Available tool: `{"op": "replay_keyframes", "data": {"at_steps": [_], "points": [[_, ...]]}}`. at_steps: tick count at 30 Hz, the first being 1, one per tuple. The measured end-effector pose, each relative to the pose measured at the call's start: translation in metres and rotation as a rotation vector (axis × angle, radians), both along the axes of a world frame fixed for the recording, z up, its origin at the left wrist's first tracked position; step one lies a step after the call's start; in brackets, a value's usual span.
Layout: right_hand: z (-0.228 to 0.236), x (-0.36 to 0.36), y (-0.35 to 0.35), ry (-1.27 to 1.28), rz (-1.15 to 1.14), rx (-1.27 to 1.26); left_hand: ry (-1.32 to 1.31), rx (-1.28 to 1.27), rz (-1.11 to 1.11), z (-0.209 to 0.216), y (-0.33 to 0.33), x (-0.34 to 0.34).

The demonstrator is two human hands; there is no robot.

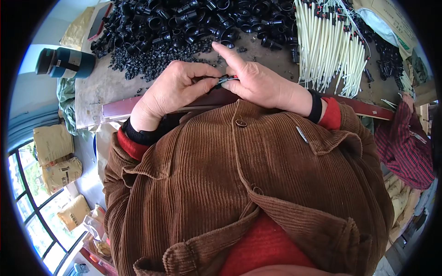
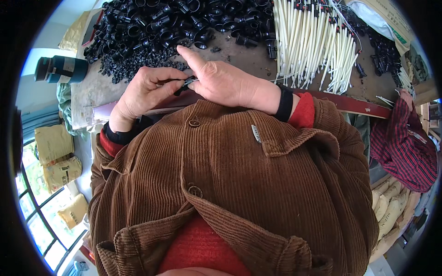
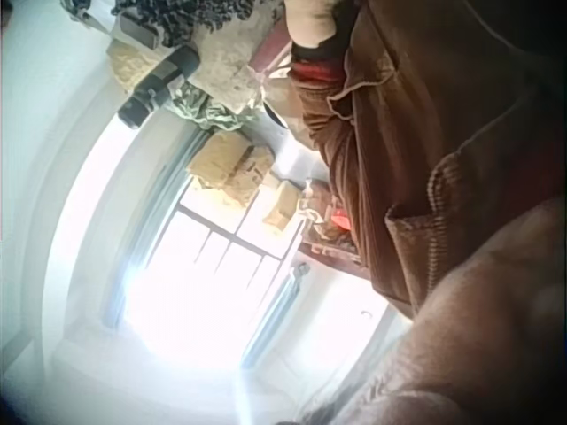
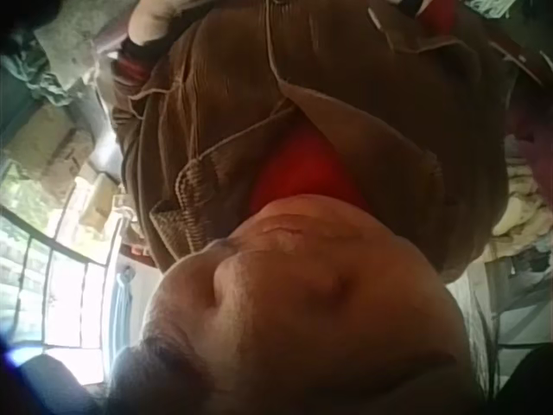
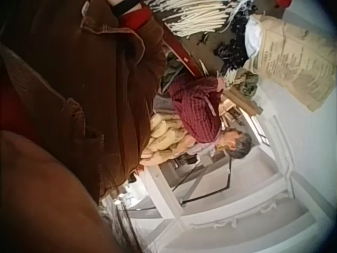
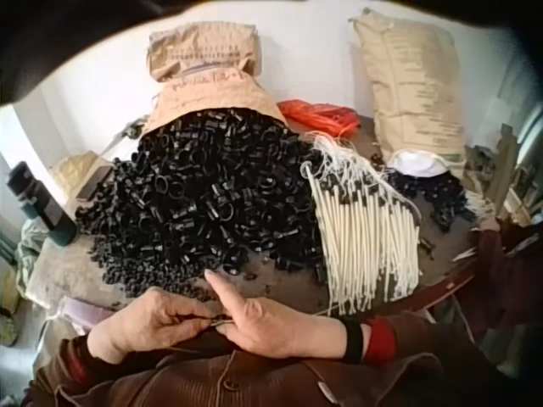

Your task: Assembling small plastic components by inserting white rods into black connectors.

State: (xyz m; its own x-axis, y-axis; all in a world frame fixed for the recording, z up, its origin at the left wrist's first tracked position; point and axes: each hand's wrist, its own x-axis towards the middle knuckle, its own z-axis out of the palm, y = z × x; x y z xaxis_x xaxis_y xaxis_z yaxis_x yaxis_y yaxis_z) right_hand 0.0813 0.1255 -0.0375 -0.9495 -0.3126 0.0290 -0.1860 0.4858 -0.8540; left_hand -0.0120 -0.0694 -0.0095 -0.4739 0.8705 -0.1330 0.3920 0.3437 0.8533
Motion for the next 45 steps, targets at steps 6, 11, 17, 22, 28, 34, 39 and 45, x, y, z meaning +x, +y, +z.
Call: {"op": "replay_keyframes", "data": {"at_steps": [6, 11, 17, 22, 28, 34, 39, 45], "points": [[0.001, 0.007, -0.005, -0.026, 0.010, 0.103, 0.690, 0.018, -0.255, -0.001, 0.005, 0.017], [0.002, 0.013, -0.001, 0.069, 0.032, 0.029, 0.976, -0.087, -0.211, 0.005, 0.002, 0.027], [0.008, 0.018, 0.008, -0.051, -0.018, -0.047, 0.149, 0.134, 0.115, 0.004, -0.001, 0.013], [-0.006, 0.015, 0.006, 0.061, -0.074, -0.033, -0.054, 0.239, -0.002, -0.015, 0.008, 0.015], [-0.011, 0.006, 0.007, 0.016, -0.110, -0.006, -0.086, 0.108, 0.101, -0.012, 0.015, 0.013], [-0.009, 0.005, 0.007, 0.011, -0.073, -0.010, -0.042, 0.240, 0.144, -0.024, 0.016, 0.007], [-0.007, 0.007, 0.008, 0.046, -0.096, 0.028, 0.002, 0.282, 0.119, -0.026, 0.015, 0.007], [-0.009, 0.014, 0.006, 0.142, -0.135, 0.011, 0.178, 0.065, 0.038, -0.005, 0.014, 0.016]]}}
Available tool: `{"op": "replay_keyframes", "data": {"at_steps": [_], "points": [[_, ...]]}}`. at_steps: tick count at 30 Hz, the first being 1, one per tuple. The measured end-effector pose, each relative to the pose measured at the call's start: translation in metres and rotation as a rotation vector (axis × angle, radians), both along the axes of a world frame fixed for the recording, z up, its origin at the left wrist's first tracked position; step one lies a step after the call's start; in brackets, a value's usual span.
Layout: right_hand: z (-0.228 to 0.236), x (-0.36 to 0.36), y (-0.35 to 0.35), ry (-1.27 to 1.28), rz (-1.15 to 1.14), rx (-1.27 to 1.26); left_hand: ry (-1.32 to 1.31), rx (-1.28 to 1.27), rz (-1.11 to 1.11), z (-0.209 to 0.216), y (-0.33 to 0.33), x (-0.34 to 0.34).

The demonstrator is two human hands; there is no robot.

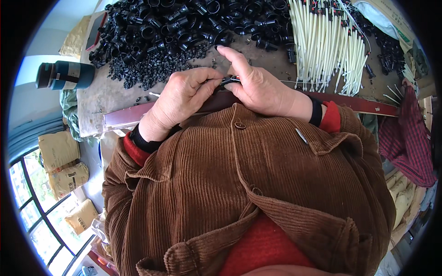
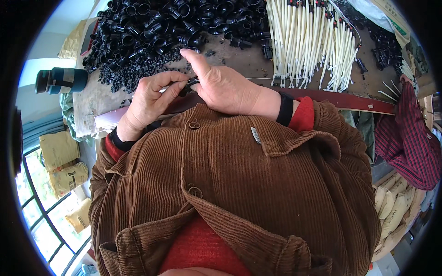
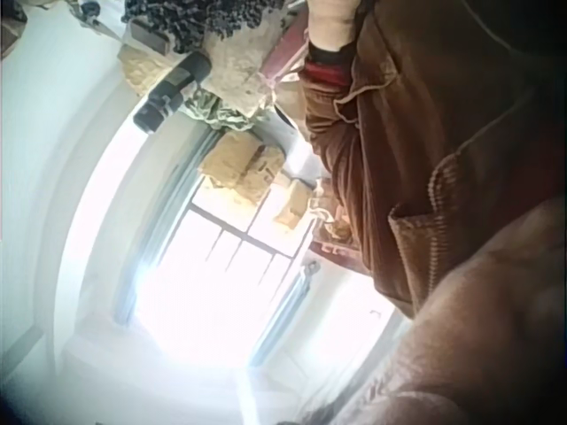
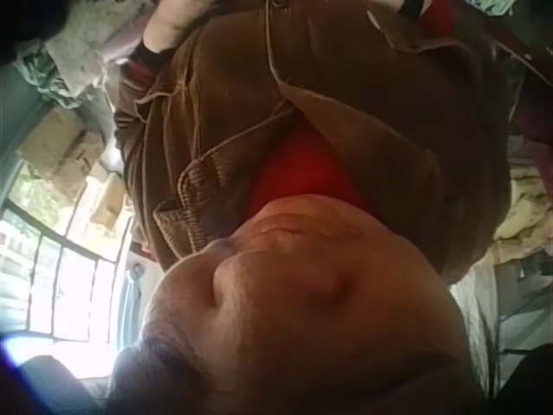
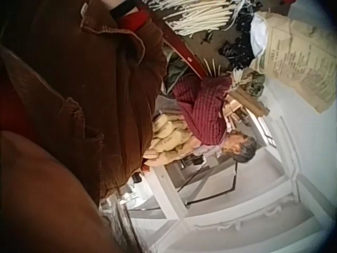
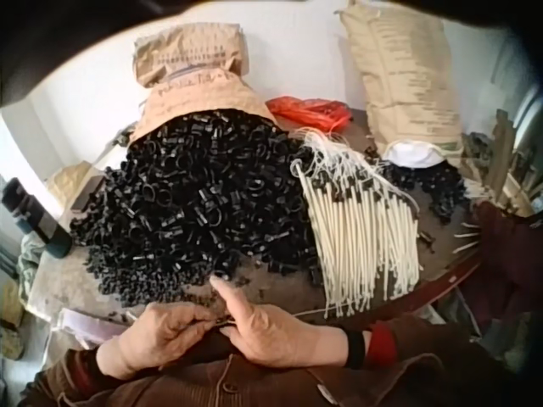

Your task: Assembling small plastic components by inserting white rods into black connectors.

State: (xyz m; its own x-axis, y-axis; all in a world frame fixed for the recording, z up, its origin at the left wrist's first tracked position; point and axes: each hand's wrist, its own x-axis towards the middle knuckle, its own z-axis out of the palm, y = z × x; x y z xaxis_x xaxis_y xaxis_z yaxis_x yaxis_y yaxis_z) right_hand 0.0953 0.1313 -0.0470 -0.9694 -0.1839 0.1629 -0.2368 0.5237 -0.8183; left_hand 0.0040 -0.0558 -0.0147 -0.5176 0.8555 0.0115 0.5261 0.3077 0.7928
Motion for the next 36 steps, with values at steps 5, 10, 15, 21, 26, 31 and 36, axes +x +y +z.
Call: {"op": "replay_keyframes", "data": {"at_steps": [5, 10, 15, 21, 26, 31, 36], "points": [[0.000, 0.005, -0.003, 0.041, 0.021, -0.002, 0.083, 0.005, -0.055, 0.002, 0.003, 0.002], [0.003, 0.009, -0.002, 0.066, 0.020, -0.024, 0.683, 0.042, -0.217, 0.001, 0.007, 0.005], [0.013, 0.013, 0.001, -0.009, -0.002, -0.043, 0.621, 0.138, -0.148, 0.010, 0.006, 0.003], [0.020, 0.011, 0.005, 0.029, 0.091, -0.352, -0.733, 0.093, -0.007, 0.033, 0.000, -0.006], [0.016, 0.020, 0.016, -0.130, 0.076, -0.485, -1.071, -0.029, -0.250, 0.028, 0.007, -0.019], [-0.012, 0.016, 0.043, -0.212, -0.230, -0.462, -0.115, 0.029, -0.186, -0.007, 0.041, -0.029], [-0.012, 0.016, 0.049, -0.504, -0.419, -0.802, 0.680, -0.153, -0.171, -0.032, 0.083, -0.042]]}}
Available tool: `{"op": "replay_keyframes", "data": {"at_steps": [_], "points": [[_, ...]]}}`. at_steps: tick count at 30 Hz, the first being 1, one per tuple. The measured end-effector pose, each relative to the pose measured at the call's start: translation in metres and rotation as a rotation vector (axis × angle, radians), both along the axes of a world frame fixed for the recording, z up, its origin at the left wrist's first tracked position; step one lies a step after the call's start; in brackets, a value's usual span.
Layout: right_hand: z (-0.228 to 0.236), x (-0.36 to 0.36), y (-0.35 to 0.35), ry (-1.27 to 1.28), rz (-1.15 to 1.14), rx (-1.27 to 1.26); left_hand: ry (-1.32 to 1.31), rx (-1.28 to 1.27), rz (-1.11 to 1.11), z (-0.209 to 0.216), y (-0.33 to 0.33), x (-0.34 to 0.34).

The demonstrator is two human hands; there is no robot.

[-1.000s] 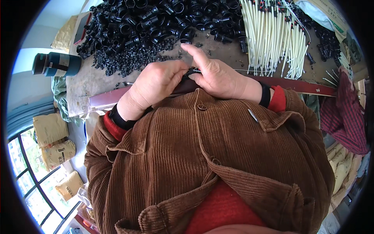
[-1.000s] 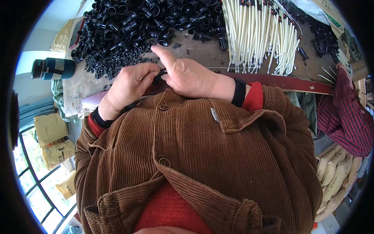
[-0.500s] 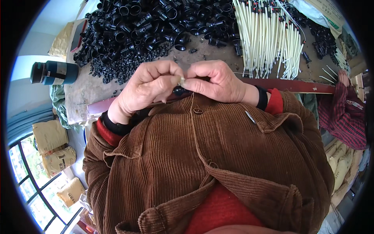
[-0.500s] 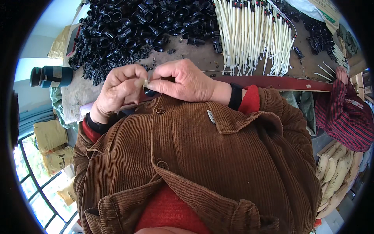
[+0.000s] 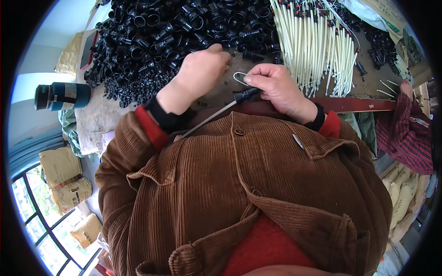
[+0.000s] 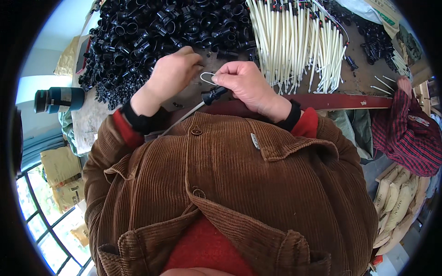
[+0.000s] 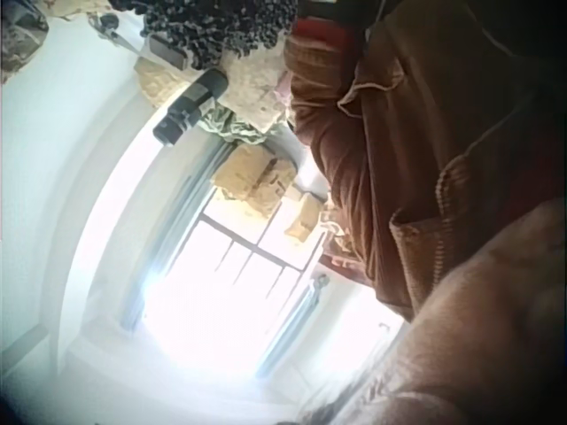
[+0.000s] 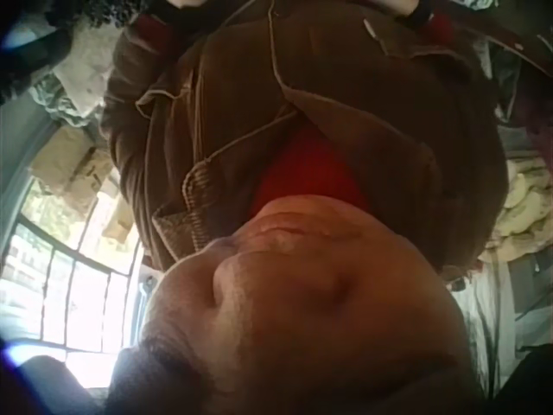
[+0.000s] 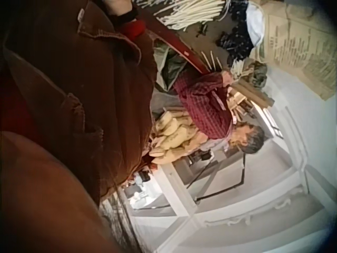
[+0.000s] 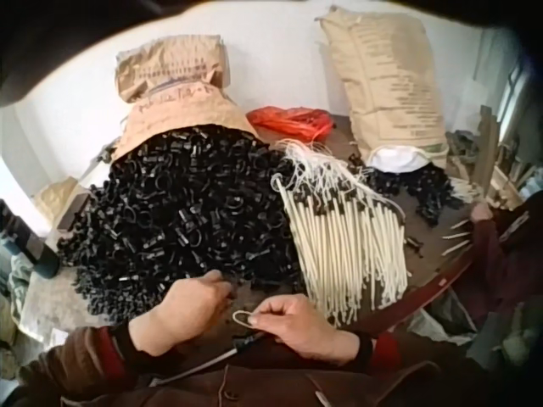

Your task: Assembling small plastic components by inserting white rods into black connectors.

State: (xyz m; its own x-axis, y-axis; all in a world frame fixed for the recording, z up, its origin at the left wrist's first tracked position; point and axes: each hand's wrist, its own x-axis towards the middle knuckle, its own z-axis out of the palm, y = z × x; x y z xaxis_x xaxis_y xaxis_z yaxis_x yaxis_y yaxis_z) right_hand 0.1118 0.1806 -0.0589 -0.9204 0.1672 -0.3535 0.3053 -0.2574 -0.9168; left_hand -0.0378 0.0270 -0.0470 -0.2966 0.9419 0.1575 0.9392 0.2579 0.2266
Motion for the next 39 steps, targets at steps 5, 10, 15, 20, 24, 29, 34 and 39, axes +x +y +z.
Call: {"op": "replay_keyframes", "data": {"at_steps": [5, 10, 15, 20, 24, 29, 34, 39], "points": [[-0.003, -0.004, -0.005, 0.061, 0.038, 0.163, 0.178, -0.348, 0.021, 0.005, 0.025, 0.013], [-0.019, -0.004, -0.007, 0.216, 0.043, 0.223, 0.185, -0.286, 0.038, -0.012, 0.025, 0.019], [-0.014, 0.001, -0.006, 0.204, 0.073, 0.275, -0.440, 0.003, 0.264, 0.019, -0.014, 0.009], [0.004, -0.005, -0.013, 0.139, 0.143, 0.424, -1.305, 0.116, 0.398, 0.044, -0.059, 0.007], [0.010, -0.012, -0.027, 0.194, 0.148, 0.359, -1.378, 0.284, 0.255, 0.050, -0.060, 0.031], [0.024, -0.010, -0.037, 0.238, 0.102, 0.176, -0.942, 0.426, 0.222, 0.054, -0.052, 0.054], [0.019, -0.010, -0.040, 0.320, 0.069, 0.236, -0.617, 0.406, 0.231, 0.053, -0.054, 0.056], [0.015, -0.007, -0.041, 0.291, 0.110, 0.226, -0.553, 0.331, 0.200, 0.048, -0.053, 0.053]]}}
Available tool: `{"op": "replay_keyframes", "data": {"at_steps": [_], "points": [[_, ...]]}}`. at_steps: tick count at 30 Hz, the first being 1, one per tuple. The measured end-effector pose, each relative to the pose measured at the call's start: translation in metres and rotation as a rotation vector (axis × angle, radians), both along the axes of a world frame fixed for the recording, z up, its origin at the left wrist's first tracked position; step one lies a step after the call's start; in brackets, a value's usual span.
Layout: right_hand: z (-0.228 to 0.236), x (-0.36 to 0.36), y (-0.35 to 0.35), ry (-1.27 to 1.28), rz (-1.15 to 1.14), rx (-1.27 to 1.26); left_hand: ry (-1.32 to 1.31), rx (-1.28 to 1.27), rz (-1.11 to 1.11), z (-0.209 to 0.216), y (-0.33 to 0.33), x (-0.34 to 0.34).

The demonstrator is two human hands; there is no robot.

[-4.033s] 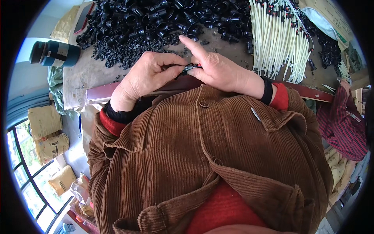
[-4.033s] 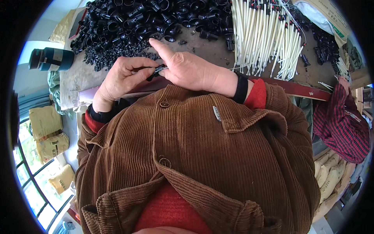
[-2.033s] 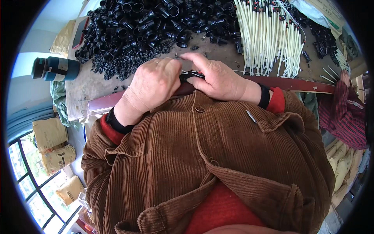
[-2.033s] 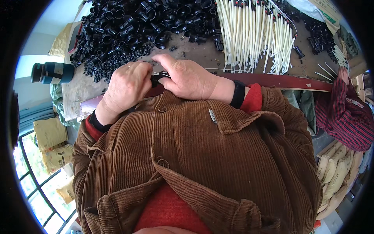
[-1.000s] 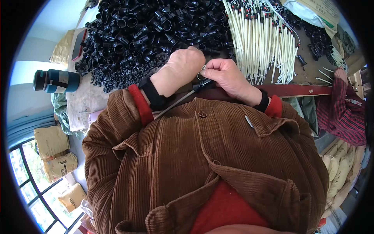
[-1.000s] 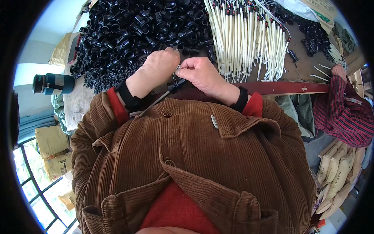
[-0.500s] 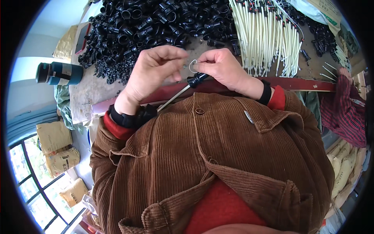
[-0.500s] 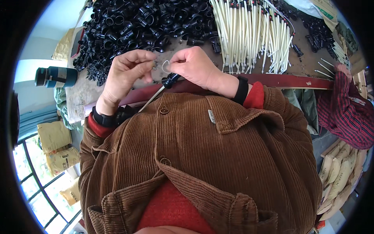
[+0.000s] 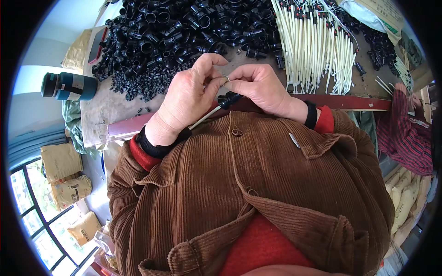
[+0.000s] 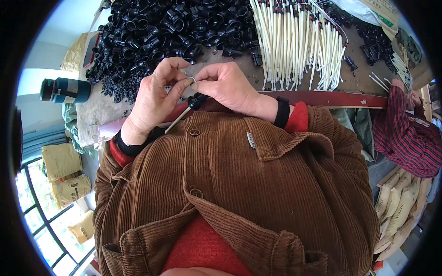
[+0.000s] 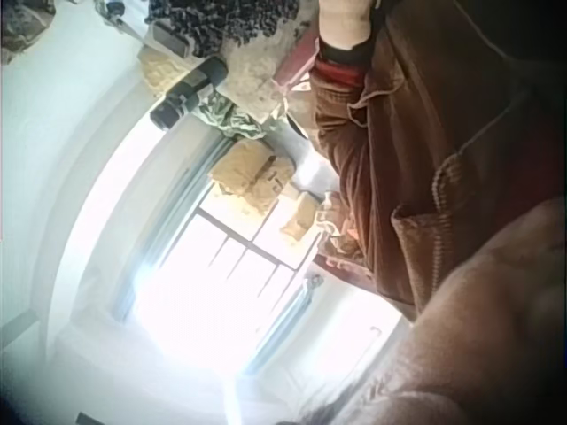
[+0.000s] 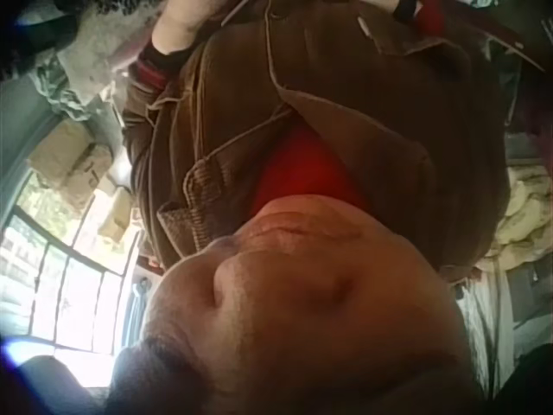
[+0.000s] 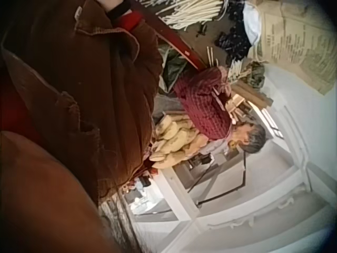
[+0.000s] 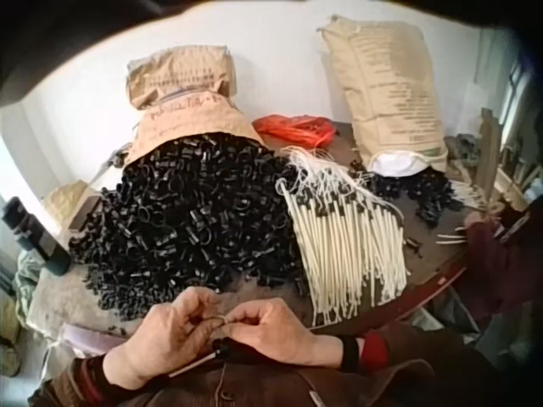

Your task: Assembling small plastic components by inserting white rods into black connectors.

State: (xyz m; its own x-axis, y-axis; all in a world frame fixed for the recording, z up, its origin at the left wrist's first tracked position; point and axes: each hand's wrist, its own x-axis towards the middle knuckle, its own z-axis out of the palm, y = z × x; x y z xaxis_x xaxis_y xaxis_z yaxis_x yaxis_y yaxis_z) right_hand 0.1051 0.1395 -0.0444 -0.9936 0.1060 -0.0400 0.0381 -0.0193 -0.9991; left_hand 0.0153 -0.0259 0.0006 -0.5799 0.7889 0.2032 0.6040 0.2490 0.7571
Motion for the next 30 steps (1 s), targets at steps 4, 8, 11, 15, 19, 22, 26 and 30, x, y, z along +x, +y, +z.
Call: {"op": "replay_keyframes", "data": {"at_steps": [4, 8, 11, 15, 19, 22, 26, 30], "points": [[-0.001, -0.001, 0.003, -0.007, 0.023, -0.008, -0.146, 0.007, 0.001, -0.005, 0.003, -0.006], [0.001, 0.001, 0.005, 0.027, -0.010, -0.107, -0.198, -0.009, -0.058, -0.013, -0.001, -0.009], [-0.006, -0.002, 0.009, 0.044, -0.044, -0.030, -0.200, -0.032, -0.111, -0.010, 0.000, -0.007], [-0.009, -0.004, 0.009, 0.027, -0.059, -0.009, -0.006, -0.020, -0.203, -0.002, 0.000, -0.006], [0.000, -0.002, 0.011, -0.026, 0.045, -0.055, 0.081, 0.007, -0.001, -0.013, 0.006, -0.012], [-0.002, -0.003, 0.012, -0.016, 0.030, -0.045, 0.134, -0.003, -0.025, -0.017, 0.005, -0.012], [-0.004, -0.004, 0.013, -0.006, -0.007, -0.026, 0.118, 0.042, -0.143, -0.017, 0.001, -0.011], [-0.001, -0.002, 0.013, 0.014, 0.003, 0.026, 0.056, 0.029, -0.214, -0.008, 0.001, -0.015]]}}
